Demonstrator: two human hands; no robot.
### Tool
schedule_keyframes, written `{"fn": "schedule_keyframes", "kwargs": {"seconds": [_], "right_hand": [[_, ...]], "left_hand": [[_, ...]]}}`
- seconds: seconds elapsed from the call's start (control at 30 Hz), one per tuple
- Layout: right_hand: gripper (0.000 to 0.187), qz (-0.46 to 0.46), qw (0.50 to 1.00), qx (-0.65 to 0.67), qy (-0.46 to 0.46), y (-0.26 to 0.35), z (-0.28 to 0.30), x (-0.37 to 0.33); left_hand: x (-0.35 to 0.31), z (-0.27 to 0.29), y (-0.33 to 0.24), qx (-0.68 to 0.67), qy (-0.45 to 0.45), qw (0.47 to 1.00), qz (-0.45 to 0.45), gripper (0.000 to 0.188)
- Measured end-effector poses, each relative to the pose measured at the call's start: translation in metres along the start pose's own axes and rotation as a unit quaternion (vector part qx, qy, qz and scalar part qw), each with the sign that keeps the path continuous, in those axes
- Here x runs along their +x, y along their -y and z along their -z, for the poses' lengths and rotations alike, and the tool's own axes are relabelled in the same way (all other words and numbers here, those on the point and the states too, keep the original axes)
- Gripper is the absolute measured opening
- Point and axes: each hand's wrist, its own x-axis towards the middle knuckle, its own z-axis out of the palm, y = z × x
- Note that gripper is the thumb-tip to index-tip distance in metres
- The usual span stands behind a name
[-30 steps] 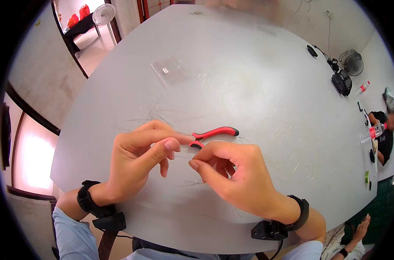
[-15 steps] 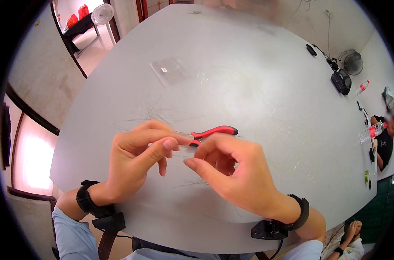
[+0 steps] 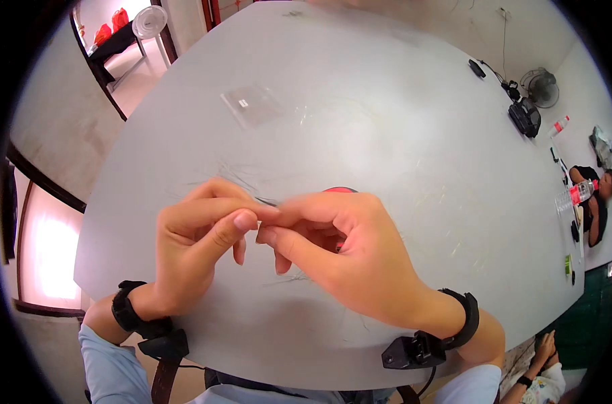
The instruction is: The person assembles fishing gear by threading thin line through a small connector and using pliers to cut lengths of the line on a table.
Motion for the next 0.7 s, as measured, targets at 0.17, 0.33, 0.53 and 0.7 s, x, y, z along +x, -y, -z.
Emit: {"fn": "schedule_keyframes", "kwargs": {"seconds": [0.17,0.33,0.53,0.7], "right_hand": [[0.009,0.033,0.999,-0.014,-0.005,0.002,0.003,0.000],[0.009,0.064,0.998,-0.015,0.005,0.002,0.005,0.000],[0.010,0.149,0.988,-0.026,0.012,-0.008,0.007,0.004],[0.011,0.073,0.994,0.066,0.039,-0.002,0.012,0.006]], "left_hand": [[0.002,-0.003,-0.001,-0.053,-0.008,0.997,0.047,0.022],[0.001,0.000,-0.003,-0.060,0.082,0.988,0.112,0.025],[0.001,0.001,0.007,-0.102,0.096,0.984,0.105,0.021],[0.001,0.003,0.009,-0.105,0.111,0.983,0.106,0.016]]}}
